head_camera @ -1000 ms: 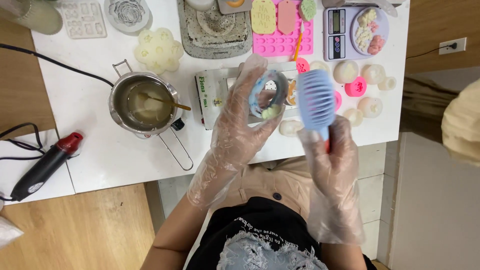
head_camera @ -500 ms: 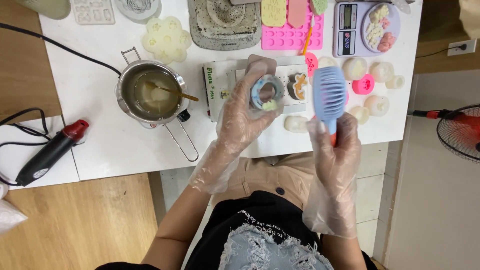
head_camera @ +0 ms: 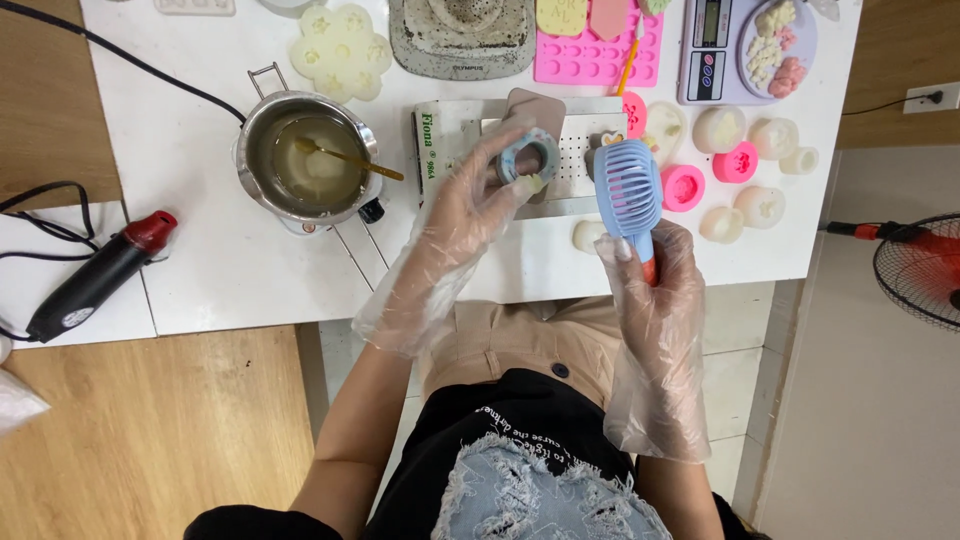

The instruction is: Placing small decorative wax shapes into a circular silicone mold and using a handheld fan to cool and set them.

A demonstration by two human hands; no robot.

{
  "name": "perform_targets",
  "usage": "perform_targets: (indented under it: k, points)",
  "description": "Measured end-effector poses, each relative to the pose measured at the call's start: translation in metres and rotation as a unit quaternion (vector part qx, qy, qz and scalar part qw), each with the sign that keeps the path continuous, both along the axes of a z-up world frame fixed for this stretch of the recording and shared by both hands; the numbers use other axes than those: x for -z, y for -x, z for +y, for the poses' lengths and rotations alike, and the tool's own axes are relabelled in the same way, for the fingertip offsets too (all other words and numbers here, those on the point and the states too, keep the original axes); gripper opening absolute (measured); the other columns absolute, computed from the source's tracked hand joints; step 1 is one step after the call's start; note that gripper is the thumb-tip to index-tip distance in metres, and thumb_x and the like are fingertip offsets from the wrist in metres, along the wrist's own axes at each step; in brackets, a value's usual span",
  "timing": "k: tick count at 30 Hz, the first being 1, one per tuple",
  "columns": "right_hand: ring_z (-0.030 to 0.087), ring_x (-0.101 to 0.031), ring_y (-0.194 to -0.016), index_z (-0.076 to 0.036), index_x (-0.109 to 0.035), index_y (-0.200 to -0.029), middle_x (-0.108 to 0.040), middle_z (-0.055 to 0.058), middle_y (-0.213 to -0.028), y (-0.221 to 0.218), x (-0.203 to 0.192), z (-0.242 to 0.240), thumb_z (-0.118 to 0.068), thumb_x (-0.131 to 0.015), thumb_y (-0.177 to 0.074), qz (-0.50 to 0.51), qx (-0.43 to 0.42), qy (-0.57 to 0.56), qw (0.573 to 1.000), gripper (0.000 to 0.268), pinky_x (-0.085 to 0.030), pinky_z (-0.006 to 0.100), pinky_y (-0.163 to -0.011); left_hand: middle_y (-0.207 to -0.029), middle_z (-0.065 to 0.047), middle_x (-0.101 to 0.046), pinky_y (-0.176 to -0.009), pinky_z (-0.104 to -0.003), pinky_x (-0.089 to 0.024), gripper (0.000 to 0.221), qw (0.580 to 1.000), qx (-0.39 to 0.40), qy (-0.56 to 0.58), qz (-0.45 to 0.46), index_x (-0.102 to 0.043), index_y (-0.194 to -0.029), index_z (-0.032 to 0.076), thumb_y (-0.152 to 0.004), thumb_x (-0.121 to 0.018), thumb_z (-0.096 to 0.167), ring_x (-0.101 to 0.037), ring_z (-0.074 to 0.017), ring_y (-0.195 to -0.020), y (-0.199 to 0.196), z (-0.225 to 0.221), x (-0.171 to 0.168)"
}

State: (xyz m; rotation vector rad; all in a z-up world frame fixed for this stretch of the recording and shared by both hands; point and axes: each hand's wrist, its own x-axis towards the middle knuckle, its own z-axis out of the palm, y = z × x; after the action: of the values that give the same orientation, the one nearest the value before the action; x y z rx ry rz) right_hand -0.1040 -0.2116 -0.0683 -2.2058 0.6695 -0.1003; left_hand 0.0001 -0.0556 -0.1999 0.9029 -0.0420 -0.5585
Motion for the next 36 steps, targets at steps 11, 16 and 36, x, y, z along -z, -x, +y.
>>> perform_targets:
  k: [11,16,36]
  points:
    - [0.009,-0.061,-0.101,0.001,-0.058,-0.125,-0.069,0.007,-0.109,0.004,0.002,-0.002,-0.021,-0.073,-0.101,0.001,0.024,-0.067,0.997,0.036,-0.052,0.027,-0.092,-0.149,-0.01,-0.056,-0.117,-0.037,-0.049,0.058,0.997,0.036,0.056,0.04,-0.053,-0.144,0.0,-0.088,-0.065,-0.007,-0.06,-0.0209,-0.133,-0.013,0.018,-0.018]
    - [0.009,-0.061,-0.102,0.002,-0.057,-0.126,-0.069,0.008,-0.109,0.006,0.004,-0.004,-0.022,-0.072,-0.102,-0.001,0.009,-0.056,0.998,0.037,-0.051,0.027,-0.093,-0.149,-0.007,-0.055,-0.114,-0.035,-0.05,0.058,0.998,0.05,-0.024,-0.029,-0.054,-0.143,0.003,-0.089,-0.067,-0.009,-0.06,-0.02,-0.128,-0.017,0.015,-0.011]
    - [0.011,-0.064,-0.101,0.002,-0.058,-0.126,-0.071,0.009,-0.108,0.002,-0.003,0.0,-0.023,-0.07,-0.101,0.036,0.018,-0.049,0.998,0.037,-0.052,0.028,-0.091,-0.129,-0.011,-0.065,-0.088,-0.035,-0.064,0.04,0.998,0.025,-0.006,0.05,-0.055,-0.138,0.003,-0.099,-0.066,0.004,-0.069,-0.0186,-0.11,-0.022,0.008,-0.011]
